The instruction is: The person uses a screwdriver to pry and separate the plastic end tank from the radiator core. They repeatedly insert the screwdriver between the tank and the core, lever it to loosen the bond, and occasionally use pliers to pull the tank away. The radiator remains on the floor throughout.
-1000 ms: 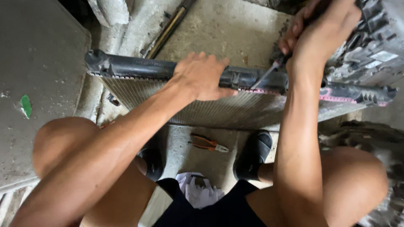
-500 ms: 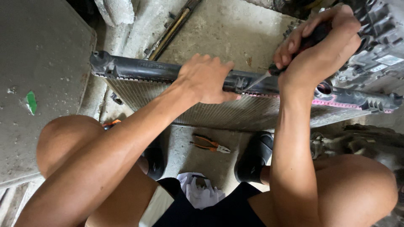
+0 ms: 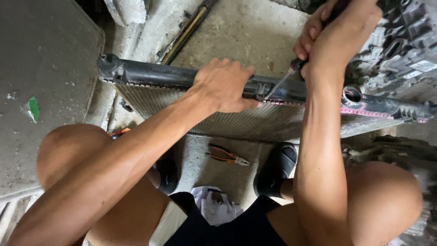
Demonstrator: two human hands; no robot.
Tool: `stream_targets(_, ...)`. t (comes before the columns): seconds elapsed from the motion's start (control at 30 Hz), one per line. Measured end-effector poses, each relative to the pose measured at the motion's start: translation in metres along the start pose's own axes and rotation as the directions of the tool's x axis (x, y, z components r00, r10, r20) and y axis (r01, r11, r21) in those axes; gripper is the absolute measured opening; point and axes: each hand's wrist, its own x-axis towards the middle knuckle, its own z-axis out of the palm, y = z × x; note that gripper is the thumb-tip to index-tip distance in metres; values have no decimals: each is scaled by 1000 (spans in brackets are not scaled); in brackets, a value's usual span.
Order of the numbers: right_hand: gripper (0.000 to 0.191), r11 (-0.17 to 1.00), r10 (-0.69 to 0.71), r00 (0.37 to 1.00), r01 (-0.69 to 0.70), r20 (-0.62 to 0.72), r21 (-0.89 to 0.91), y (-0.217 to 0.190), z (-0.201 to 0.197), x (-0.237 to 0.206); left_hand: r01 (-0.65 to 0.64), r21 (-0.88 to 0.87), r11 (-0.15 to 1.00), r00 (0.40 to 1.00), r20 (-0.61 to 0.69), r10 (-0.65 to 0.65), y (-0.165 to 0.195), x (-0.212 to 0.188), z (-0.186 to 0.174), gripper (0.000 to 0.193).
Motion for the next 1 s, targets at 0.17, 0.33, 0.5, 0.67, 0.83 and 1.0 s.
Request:
stream_targets(0.17,42,998,39,999,-39,3,44,12,-2,11,-27,-53,998,995,-102,21,-3,4,5,69)
stream_targets(0.33,41,998,62,998,-62,9,20,12,0,12,9,-46,999,1000,24,-8,-4,9,9,71)
stream_targets(0.5,46,997,40,998,-44,54,69,3,-3,0,-103,123,987,982,-146,120,-5,5,4,80)
stream_targets(0.67,58,983,89,991,-104,105,149,-20,-10,-19,50,-167,985,998,43,-43,-21,5,-11,76)
stream_targets(0.83,62,962,-77,984,31,159,273,-50,-18,-44,123,-175,977,991,-31,-130,-40,0,-11,77)
stream_targets(1.0,61,973,-91,973,41,212,227,-44,7,-55,159,-193,968,986,-13,-165,-39,-6,-8,76)
